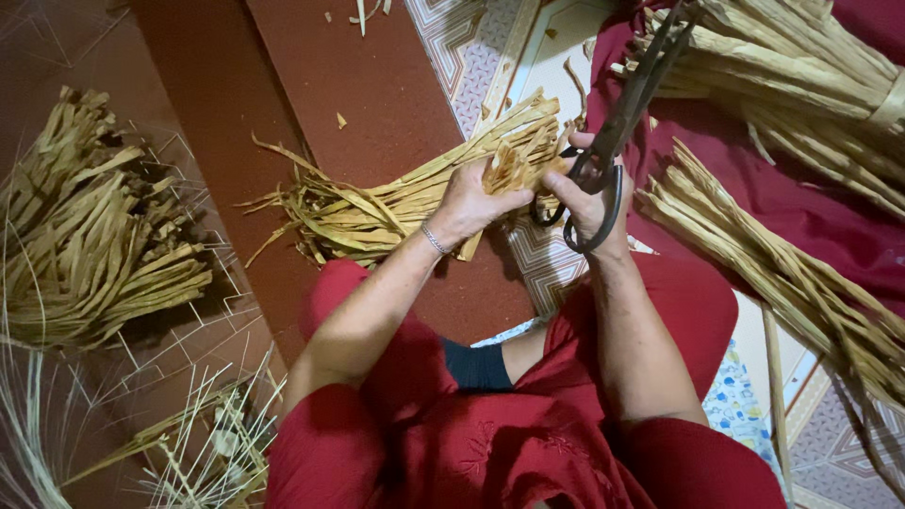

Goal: The person sits on the floor and uses scissors to cut dried plant strips into shorter pieces. They repeatedly gather bundles, trim the ends, and place the cut pieces into a pile.

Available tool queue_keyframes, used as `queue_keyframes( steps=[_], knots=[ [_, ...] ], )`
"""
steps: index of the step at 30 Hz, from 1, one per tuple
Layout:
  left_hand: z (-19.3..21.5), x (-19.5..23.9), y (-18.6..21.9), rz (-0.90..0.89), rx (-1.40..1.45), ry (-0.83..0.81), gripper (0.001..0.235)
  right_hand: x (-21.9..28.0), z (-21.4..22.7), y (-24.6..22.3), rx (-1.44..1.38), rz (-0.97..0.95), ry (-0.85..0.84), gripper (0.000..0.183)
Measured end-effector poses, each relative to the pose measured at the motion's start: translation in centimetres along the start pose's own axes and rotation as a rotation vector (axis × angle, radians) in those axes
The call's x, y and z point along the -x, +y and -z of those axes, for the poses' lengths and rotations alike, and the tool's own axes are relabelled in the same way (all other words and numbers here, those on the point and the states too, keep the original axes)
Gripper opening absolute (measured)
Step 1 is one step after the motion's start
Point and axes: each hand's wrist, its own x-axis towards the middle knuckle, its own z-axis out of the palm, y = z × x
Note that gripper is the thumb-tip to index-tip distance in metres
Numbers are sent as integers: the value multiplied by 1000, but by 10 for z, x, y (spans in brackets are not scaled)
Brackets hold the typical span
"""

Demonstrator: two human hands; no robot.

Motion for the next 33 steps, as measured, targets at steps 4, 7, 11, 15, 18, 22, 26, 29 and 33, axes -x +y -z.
queue_keyframes(
  steps=[4,7,11,15,18,22,26,29,33],
  knots=[
    [-3,0,7,11,144,-4,34,-1,-1,-4,-4,-7,5,55],
    [-1,-2,7,174,235,-10,30,1,-2,-10,28,-2,-2,56],
    [-2,-1,5,66,-39,28,21,2,-5,-14,89,42,-15,55],
    [-8,2,4,-106,-4,98,22,5,-11,-11,79,68,-32,54],
    [-8,3,4,-89,2,130,21,4,-10,-5,169,101,-4,54],
    [-12,1,1,0,36,157,19,5,-10,0,106,73,8,56],
    [-16,2,7,15,87,147,23,6,-12,-2,-17,43,24,57],
    [-12,6,12,145,212,105,23,5,-6,-6,-27,8,36,61],
    [-12,4,5,-80,3,167,18,4,-3,-4,6,-18,20,60]
  ],
)
